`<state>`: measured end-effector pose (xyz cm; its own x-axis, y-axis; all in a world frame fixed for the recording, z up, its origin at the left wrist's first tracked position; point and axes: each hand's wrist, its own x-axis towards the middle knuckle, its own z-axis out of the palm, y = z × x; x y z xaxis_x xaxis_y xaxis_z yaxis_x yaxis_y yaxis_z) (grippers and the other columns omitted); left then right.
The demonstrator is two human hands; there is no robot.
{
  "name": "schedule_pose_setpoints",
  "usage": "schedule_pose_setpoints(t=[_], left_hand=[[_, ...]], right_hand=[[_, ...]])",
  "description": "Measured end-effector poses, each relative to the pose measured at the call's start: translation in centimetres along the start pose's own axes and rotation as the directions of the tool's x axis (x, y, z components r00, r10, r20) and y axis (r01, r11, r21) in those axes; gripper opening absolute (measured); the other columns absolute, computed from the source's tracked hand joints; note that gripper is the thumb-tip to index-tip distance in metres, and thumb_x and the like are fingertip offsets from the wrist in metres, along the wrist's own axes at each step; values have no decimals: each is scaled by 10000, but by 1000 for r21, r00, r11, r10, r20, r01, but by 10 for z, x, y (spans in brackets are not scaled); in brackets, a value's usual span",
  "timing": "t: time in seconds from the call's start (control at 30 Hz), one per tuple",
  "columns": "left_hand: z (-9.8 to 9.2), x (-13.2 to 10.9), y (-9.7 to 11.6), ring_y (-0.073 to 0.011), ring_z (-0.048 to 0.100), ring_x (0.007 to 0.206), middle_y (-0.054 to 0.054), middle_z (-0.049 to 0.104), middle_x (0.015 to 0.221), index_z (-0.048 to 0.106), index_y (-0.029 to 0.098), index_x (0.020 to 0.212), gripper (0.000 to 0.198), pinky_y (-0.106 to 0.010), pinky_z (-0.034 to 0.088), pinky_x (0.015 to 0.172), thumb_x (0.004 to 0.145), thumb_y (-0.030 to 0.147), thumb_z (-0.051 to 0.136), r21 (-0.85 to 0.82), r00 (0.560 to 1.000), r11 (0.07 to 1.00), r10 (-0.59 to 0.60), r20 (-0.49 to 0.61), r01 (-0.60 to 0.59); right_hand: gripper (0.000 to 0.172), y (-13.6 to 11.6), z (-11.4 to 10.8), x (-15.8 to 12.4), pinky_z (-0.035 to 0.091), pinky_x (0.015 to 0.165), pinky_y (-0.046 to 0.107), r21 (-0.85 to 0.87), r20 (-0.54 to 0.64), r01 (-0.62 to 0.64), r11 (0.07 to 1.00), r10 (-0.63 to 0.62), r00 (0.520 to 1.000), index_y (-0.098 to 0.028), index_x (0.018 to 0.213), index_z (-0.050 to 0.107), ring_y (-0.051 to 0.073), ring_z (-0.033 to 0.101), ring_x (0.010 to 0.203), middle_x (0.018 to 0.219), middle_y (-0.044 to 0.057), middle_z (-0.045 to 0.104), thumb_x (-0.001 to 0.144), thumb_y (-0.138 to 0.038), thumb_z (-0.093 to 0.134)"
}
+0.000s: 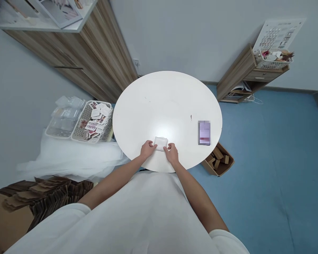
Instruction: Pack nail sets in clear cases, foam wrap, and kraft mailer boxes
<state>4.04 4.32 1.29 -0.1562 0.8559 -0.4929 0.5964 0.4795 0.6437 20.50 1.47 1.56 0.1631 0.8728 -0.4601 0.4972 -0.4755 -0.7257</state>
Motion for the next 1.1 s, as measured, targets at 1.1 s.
schedule_pose_setpoints(t=[1.1], left_hand=[[-124, 63, -76, -191, 584, 958, -85, 622, 1001, 534, 171, 1028, 298, -358, 463, 852, 748, 272, 552, -278, 939, 936, 123, -320, -217]], right_hand=[[474, -137, 133, 51, 468, 817, 327, 161, 207, 138, 977, -170, 963, -235, 1171, 459, 152, 611, 829, 1199, 59, 520, 702, -255, 521]])
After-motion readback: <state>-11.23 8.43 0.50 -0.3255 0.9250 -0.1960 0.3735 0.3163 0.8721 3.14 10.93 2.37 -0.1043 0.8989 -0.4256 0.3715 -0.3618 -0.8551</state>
